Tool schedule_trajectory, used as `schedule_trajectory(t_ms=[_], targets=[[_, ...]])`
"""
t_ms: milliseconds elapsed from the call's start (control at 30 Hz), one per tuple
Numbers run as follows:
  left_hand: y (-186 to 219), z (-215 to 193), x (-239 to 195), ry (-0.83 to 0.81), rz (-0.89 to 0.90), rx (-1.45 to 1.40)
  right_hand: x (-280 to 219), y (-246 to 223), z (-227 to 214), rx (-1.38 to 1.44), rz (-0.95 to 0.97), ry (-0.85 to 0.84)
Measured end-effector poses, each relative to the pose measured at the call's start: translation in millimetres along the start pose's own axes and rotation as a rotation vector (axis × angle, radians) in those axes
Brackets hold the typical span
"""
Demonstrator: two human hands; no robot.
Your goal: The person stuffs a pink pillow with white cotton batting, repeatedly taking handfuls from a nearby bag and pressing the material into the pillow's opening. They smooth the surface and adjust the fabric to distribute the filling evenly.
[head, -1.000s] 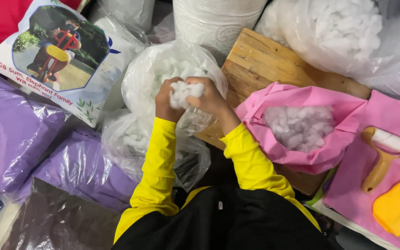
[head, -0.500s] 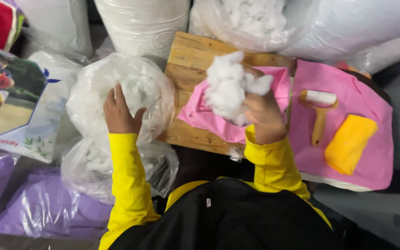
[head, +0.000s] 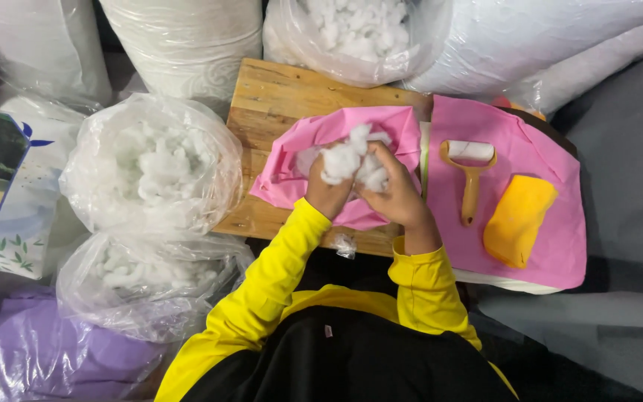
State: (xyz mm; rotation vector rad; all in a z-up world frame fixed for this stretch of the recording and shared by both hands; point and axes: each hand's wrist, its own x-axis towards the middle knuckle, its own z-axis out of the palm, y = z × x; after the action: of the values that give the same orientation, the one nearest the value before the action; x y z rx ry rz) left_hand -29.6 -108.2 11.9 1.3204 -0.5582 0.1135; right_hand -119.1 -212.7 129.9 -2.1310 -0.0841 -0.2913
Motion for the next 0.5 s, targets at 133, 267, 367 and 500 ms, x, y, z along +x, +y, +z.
schedule_trajectory(t_ms=[133,267,367,500], targets=[[-28.2,-34.6,-2.1,0.011,-0.002,0.17,7.6,22.7,-21.1,0.066,-0.04,0.068],[23.7,-58.1,4.4,0.044,-0.022,0.346,4.3,44.7,-36.6,-0.036,0.026,0.183],[32.7,-52.7,2.1,0.037,-0.09,0.345,12.5,41.2,-29.4,-0.084,-0.045,0.135],[33.9,-24.8,-3.9,-0.077,-0.23,0.119,14.2,46.1,10.5,-0.057,-0.191,-0.093]])
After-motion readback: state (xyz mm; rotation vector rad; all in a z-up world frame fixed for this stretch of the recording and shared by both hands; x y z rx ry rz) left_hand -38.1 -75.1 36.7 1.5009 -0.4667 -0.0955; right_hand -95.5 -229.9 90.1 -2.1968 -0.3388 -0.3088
